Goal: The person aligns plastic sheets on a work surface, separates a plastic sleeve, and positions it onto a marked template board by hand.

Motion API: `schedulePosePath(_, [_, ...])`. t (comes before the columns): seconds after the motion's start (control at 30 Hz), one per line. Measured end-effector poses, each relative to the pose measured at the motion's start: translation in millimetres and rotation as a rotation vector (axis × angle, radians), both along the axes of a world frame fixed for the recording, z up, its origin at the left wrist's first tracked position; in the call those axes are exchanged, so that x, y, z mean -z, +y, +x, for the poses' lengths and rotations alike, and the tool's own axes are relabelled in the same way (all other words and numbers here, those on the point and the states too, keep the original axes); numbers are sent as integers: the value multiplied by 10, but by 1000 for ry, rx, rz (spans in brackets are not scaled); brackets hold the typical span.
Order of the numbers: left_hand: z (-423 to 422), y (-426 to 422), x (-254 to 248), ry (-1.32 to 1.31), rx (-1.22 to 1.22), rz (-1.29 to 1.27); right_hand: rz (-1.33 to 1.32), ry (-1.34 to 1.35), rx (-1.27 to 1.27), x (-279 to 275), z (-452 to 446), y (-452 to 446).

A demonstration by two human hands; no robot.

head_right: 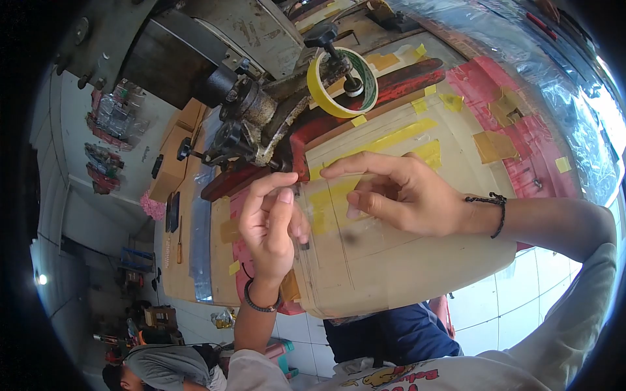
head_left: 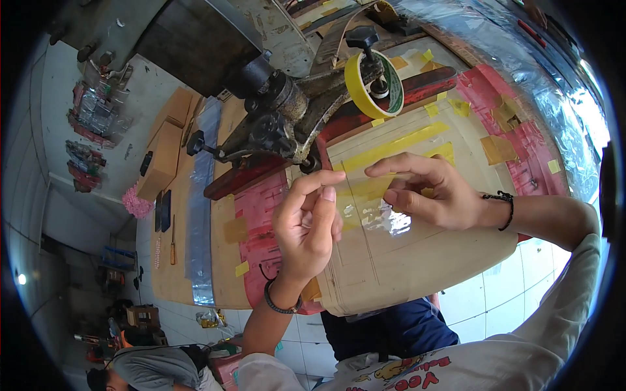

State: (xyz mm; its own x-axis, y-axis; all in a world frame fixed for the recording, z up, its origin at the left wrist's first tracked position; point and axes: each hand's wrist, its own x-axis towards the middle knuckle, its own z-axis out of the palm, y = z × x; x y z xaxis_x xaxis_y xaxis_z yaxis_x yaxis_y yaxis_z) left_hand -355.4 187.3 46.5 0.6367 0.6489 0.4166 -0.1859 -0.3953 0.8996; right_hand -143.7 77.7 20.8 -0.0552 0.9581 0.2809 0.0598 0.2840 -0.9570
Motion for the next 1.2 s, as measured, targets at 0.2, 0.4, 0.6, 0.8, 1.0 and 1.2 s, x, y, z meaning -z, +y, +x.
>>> schedulePosePath(0.2, [-29,44,44,-97,116,-95,116,-28,59,91,-34,69])
schedulePosePath(0.4, [2,14,10,40,54,108,-38,83,94,6,-73,32])
schedulePosePath(0.6, [-19,73,104,97,-105,482,65,-36,73,22,6,52])
schedulePosePath(0.8, [-47,104,89,110,-25,622,88,-87,50,19,8,22])
schedulePosePath(1.0, [58,21,111,103,-73,293,-38,-28,136,-55,-54,19])
schedulePosePath(1.2, [11,6,27,202,21,222,-56,7,50,64,-38,56])
